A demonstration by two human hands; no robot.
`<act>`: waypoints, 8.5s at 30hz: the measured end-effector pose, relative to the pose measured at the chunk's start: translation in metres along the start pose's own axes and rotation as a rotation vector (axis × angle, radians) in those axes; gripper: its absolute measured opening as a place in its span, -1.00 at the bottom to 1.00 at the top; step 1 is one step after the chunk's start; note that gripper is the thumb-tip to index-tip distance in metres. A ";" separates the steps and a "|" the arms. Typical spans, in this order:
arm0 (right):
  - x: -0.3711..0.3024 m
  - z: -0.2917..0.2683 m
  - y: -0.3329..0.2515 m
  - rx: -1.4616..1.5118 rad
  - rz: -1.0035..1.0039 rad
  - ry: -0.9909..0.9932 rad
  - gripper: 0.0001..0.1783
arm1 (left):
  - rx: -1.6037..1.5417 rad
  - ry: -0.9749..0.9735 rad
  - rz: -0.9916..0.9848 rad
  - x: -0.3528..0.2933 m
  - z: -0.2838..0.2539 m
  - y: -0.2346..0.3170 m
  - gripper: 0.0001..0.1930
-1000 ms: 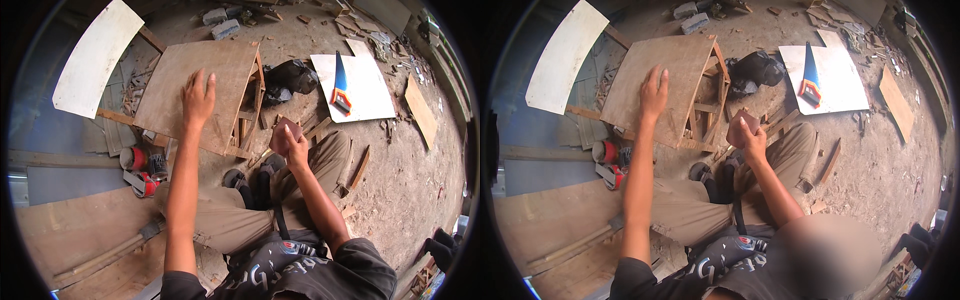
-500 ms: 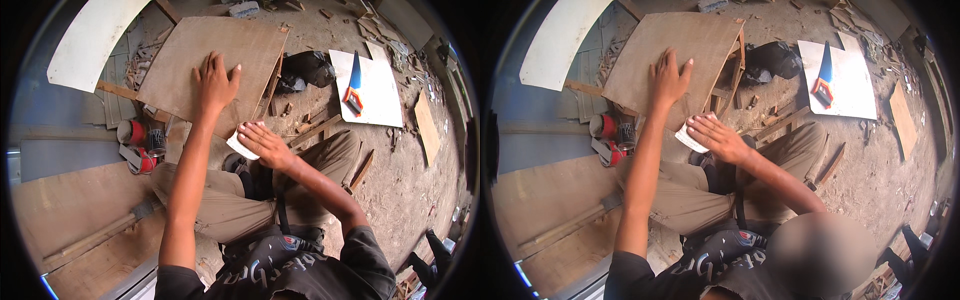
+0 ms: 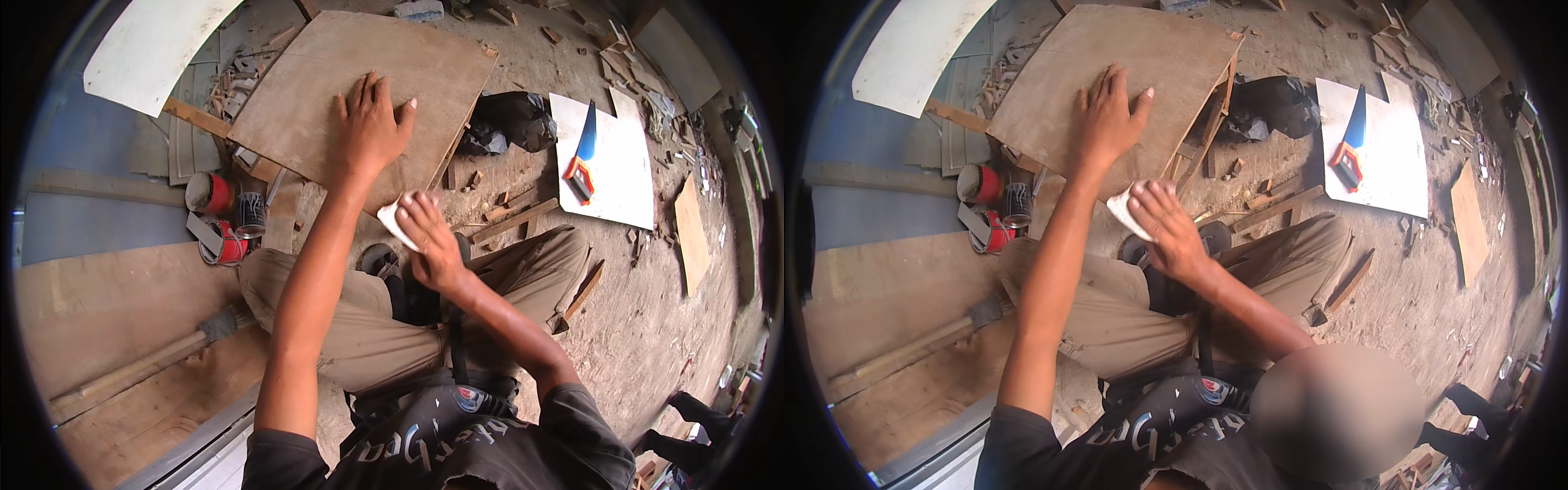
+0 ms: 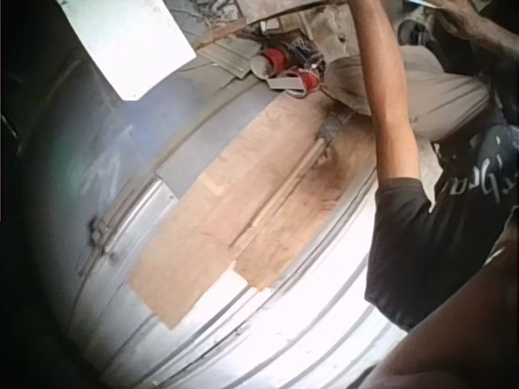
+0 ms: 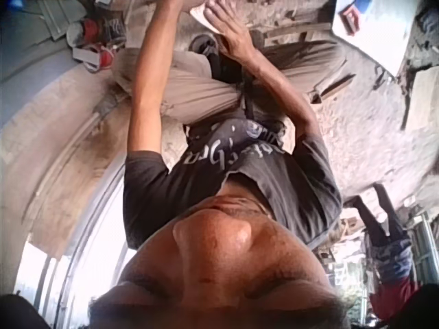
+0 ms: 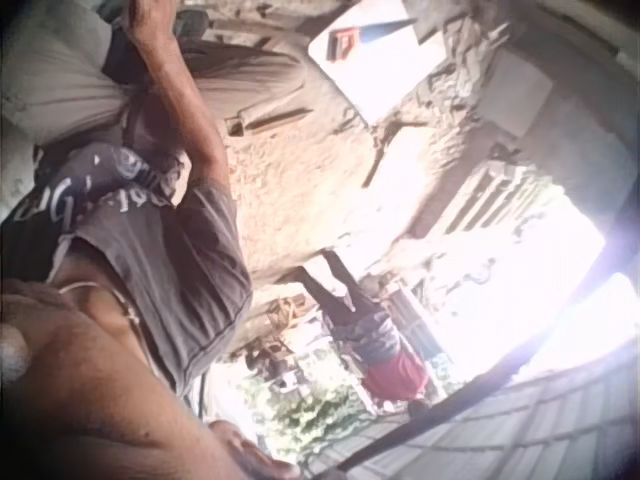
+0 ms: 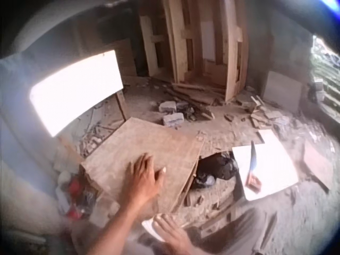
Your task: The person uses a hammer to adjust a wooden chair, then flips it over and sands the seat and backrest with a sanding block. The person works in a cluttered workshop environment.
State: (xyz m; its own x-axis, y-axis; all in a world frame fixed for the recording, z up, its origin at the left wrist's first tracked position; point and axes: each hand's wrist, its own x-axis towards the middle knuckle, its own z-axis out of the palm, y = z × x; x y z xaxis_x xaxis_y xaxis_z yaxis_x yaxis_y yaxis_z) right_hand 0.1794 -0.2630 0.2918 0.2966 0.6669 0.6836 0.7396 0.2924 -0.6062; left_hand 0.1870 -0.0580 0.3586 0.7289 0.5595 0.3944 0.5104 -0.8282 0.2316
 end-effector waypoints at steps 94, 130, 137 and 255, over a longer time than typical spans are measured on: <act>0.115 -0.010 0.063 0.368 0.676 0.588 -0.48 | -0.093 -0.011 0.023 0.001 -0.009 0.005 -0.60; 0.175 -0.050 0.163 0.105 0.733 0.650 -0.53 | -0.137 0.041 0.059 0.010 0.003 0.000 -0.64; 0.009 0.024 -0.034 0.380 0.489 0.291 -0.47 | -0.126 0.054 0.059 0.000 -0.001 -0.003 -0.65; 0.056 -0.066 0.014 -0.196 -0.298 -0.660 -0.55 | -0.217 0.319 -0.074 -0.047 -0.032 -0.062 -0.72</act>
State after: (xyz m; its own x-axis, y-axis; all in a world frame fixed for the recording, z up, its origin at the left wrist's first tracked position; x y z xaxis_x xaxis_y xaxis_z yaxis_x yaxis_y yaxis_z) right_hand 0.2462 -0.2673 0.3488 -0.3117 0.8690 0.3844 0.8441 0.4390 -0.3079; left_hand 0.1067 -0.0343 0.3548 0.4978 0.6083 0.6182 0.4228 -0.7926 0.4393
